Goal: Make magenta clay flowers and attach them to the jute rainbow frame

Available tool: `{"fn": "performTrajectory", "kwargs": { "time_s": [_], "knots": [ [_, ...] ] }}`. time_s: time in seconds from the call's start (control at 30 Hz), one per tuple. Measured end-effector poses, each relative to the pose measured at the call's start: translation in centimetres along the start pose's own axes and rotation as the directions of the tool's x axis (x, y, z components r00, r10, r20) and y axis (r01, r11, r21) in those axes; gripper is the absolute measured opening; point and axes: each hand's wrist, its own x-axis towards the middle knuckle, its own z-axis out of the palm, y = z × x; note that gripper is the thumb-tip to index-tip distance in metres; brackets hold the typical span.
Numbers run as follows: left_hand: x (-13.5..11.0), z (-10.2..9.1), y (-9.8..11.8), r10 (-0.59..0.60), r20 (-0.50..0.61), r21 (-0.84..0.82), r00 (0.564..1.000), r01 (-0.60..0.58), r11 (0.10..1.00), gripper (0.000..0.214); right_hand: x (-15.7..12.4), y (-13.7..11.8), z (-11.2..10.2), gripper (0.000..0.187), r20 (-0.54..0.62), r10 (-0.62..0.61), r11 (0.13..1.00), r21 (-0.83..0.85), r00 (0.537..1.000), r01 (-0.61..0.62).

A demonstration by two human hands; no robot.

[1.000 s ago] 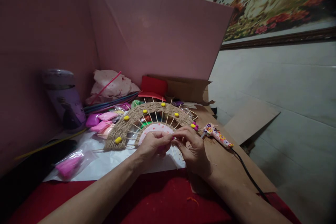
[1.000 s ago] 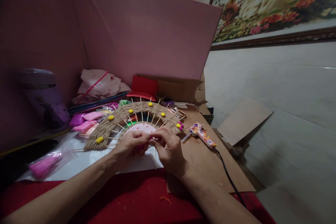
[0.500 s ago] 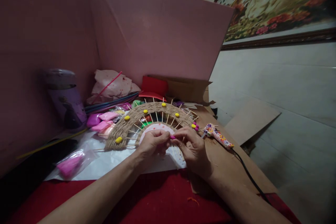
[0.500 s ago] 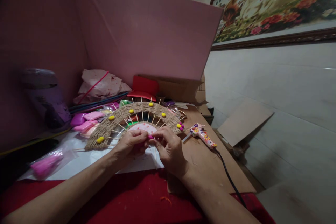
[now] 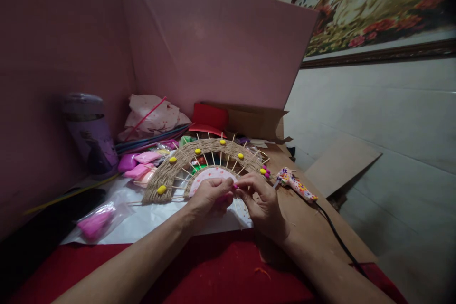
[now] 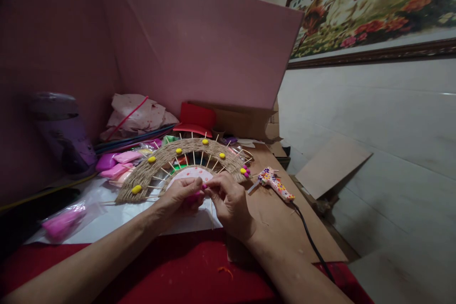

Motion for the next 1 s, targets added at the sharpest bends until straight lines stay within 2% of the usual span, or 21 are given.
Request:
{"fn": "performTrajectory", "kwargs": {
  "time_s": [0.2, 1.0],
  "knots": [
    [0.08, -0.01, 0.08, 0.049, 0.002, 0.009, 0.999, -0.049, 0.999, 0.038, -0.01, -0.02, -0.03, 0.004, 0.008, 0.017, 1.0, -0.02, 1.0, -0.017],
    [0.16, -0.29, -0.12, 0.057, -0.035, 0.033, 0.998, -0.056, 0.998, 0.038, -0.06, 0.39, 0.05, 0.005, -0.012, 0.027, 0.999, -0.033, 1.0, -0.027]
  ]
}}
